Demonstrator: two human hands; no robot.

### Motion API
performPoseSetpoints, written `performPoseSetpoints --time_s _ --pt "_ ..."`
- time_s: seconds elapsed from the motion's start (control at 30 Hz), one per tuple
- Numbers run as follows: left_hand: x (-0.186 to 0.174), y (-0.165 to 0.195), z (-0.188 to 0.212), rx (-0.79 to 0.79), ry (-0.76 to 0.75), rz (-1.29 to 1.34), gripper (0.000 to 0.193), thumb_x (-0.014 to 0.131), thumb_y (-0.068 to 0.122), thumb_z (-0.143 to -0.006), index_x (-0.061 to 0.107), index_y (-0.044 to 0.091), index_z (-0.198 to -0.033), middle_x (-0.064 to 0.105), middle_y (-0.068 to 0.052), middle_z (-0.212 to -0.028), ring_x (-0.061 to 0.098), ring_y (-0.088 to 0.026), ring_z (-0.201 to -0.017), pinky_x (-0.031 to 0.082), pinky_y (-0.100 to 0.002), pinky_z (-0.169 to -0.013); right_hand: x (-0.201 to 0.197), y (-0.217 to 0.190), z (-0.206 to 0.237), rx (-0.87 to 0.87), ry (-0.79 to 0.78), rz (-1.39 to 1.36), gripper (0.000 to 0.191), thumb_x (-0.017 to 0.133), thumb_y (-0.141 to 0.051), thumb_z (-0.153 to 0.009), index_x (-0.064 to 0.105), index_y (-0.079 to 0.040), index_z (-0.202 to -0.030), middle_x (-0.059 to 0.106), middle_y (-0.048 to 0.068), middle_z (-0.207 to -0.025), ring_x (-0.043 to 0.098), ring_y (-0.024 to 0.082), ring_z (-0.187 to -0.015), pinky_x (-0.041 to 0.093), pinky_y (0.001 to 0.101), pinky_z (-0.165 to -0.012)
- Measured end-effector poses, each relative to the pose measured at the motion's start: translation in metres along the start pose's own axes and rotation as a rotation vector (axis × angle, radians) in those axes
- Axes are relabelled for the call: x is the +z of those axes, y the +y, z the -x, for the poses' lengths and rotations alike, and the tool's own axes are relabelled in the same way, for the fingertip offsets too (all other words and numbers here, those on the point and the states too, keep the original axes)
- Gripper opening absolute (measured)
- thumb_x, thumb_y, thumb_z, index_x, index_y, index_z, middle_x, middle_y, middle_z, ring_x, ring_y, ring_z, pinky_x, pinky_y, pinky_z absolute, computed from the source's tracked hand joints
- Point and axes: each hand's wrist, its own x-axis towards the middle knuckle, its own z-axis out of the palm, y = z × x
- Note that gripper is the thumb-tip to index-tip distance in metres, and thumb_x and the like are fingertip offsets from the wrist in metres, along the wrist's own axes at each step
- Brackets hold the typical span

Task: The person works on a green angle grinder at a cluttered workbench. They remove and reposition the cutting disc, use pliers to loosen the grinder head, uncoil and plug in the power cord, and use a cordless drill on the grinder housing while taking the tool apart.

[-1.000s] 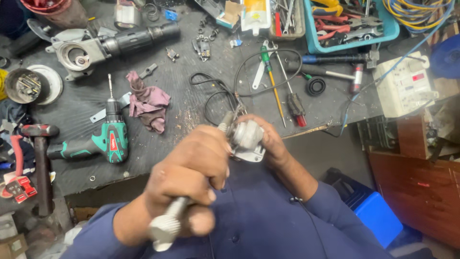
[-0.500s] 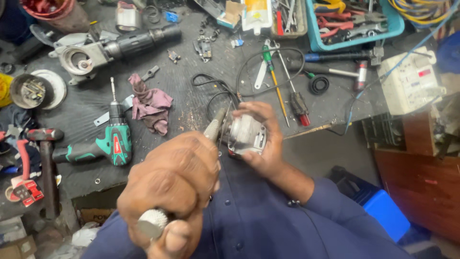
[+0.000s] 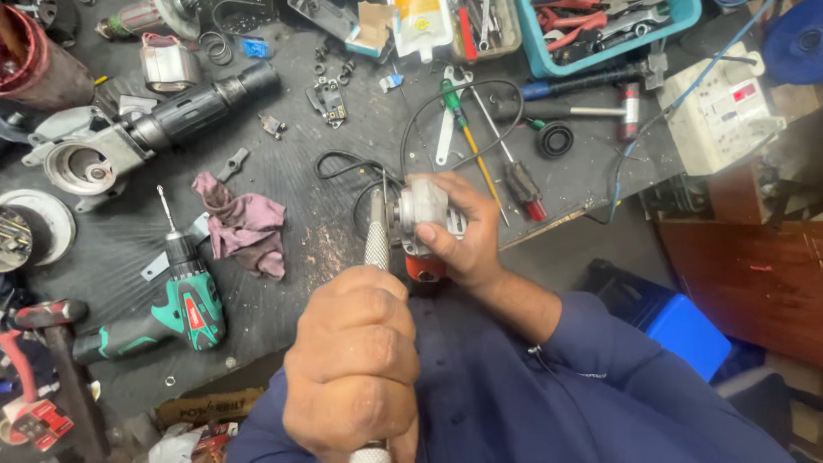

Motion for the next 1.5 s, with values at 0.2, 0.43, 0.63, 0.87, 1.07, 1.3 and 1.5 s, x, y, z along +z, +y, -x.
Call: performPoseSetpoints --time_s 0.2,0.43,0.63,0.87,1.07,1.3,1.5 --pt "-0.003 -0.020 0.013 -0.005 -0.009 -0.023 0.021 0.072 0.019 -0.070 0.054 0.010 -0.065 0.053 0.000 -0.062 0.054 -0.016 -0.054 0.046 -0.033 -0.055 -0.004 0.011 -0.015 0.079 0.015 -0.079 0.063 0.075 -0.043 -0.089 0.067 0.006 -0.127 0.067 0.012 -0.118 0.064 0.019 -0.109 0.051 0.0322 -0.099" --pt "0.017 -0.033 0.005 0.104 0.072 -0.126 0.020 0.073 0.024 -0.074 0.056 0.014 -0.068 0.053 0.002 -0.064 0.054 -0.014 -0.055 0.044 -0.032 -0.056 -0.010 0.029 -0.020 0.124 0.040 -0.093 0.059 0.073 -0.038 -0.090 0.067 0.007 -0.129 0.069 0.012 -0.117 0.065 0.019 -0.109 0.051 0.0318 -0.100" --pt "-0.004 0.003 -0.041 -0.062 -0.639 -0.225 0.017 0.072 0.021 -0.097 0.065 0.008 -0.105 0.054 -0.003 -0.082 0.058 -0.025 -0.075 0.054 -0.039 -0.075 -0.025 0.033 -0.017 0.036 0.005 -0.204 0.060 0.072 -0.041 -0.091 0.067 0.005 -0.130 0.070 0.011 -0.121 0.065 0.018 -0.113 0.050 0.0315 -0.104" --pt "-0.008 0.030 -0.065 -0.175 -1.107 -0.059 0.028 0.082 0.023 -0.079 0.069 0.008 -0.098 0.064 -0.002 -0.069 0.067 -0.026 -0.067 0.054 -0.047 -0.070 -0.012 0.029 0.002 -0.057 -0.040 -0.089 0.063 0.075 -0.044 -0.090 0.067 0.003 -0.131 0.071 0.011 -0.121 0.066 0.018 -0.112 0.052 0.0328 -0.102" --pt "-0.028 0.059 -0.075 -0.292 -0.933 0.087 0.021 0.074 0.011 -0.083 0.072 0.009 -0.104 0.075 -0.007 -0.087 0.078 -0.026 -0.093 0.061 -0.042 -0.091 -0.002 0.012 0.027 -0.186 -0.036 0.033 0.058 0.077 -0.041 -0.089 0.067 0.000 -0.129 0.070 0.013 -0.126 0.067 0.020 -0.115 0.053 0.0337 -0.103" --pt "-0.041 0.080 -0.073 -0.349 -0.939 0.209 0.026 0.074 0.009 -0.086 0.074 0.010 -0.112 0.071 -0.003 -0.071 0.070 -0.021 -0.069 0.064 -0.037 -0.082 0.006 -0.010 0.059 -0.220 -0.051 0.104 0.062 0.081 -0.042 -0.083 0.070 -0.002 -0.129 0.072 0.012 -0.124 0.070 0.020 -0.107 0.054 0.0310 -0.096" --pt "-0.068 0.055 -0.068 -0.700 -0.593 0.653 0.039 0.079 0.011 -0.086 0.068 -0.006 -0.119 0.072 -0.005 -0.065 0.072 -0.013 -0.057 0.062 -0.031 -0.058 0.011 -0.025 0.086 -0.447 -0.230 0.089 0.065 0.087 -0.040 -0.076 0.070 -0.004 -0.127 0.074 0.013 -0.119 0.074 0.029 -0.110 0.059 0.0387 -0.098"
